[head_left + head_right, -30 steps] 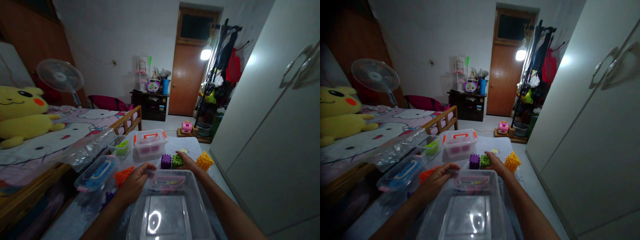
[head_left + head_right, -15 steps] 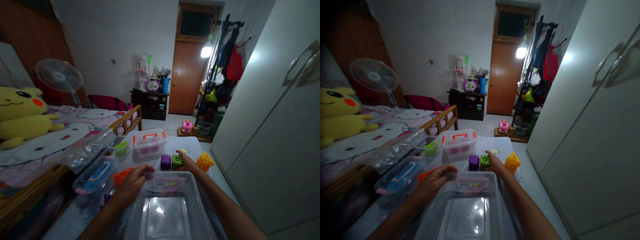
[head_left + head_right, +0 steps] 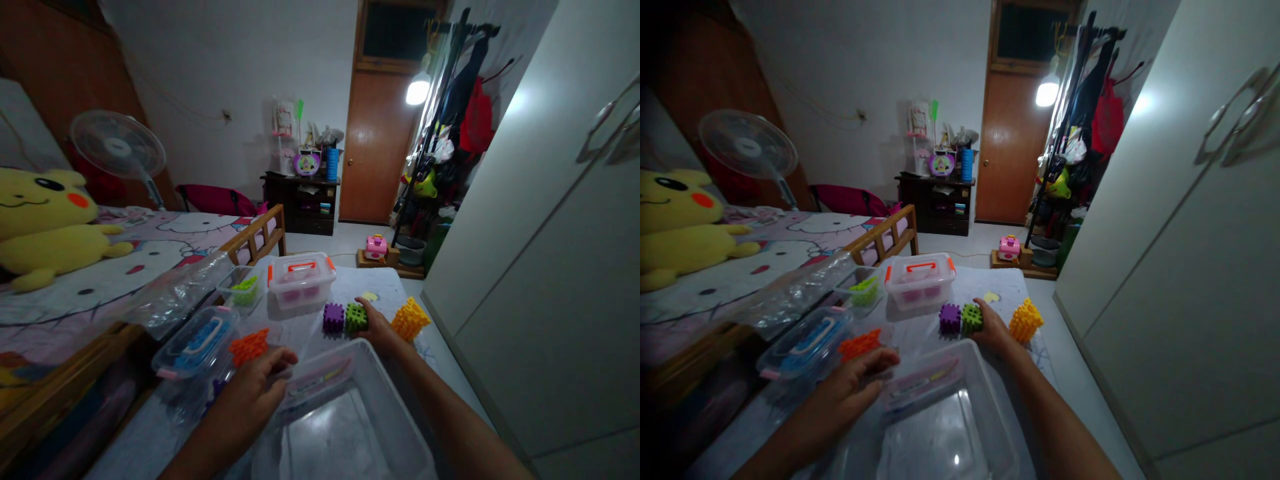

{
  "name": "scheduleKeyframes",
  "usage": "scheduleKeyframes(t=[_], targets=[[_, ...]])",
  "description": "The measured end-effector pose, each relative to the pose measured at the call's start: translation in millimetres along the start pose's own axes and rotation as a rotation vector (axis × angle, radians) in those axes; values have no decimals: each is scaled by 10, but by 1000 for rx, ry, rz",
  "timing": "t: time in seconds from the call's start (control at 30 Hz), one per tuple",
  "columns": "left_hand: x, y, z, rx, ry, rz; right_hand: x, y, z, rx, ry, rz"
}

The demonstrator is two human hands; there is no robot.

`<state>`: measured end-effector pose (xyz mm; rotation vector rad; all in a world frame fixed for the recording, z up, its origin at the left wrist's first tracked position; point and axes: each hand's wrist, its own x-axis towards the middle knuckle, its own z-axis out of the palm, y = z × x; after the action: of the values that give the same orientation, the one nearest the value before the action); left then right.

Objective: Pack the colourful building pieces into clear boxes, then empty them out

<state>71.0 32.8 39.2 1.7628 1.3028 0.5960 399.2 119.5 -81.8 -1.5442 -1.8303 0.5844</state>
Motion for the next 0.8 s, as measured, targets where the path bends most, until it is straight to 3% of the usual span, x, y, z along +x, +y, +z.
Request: scheduleKeyframes(t=[0.57,0.8], targets=[[-275,-28,-26,180,113,-66,-23,-45,10,-67,28,1],[-288,44,6,249,94,-82,-55,-46,37,-39,63,-5]])
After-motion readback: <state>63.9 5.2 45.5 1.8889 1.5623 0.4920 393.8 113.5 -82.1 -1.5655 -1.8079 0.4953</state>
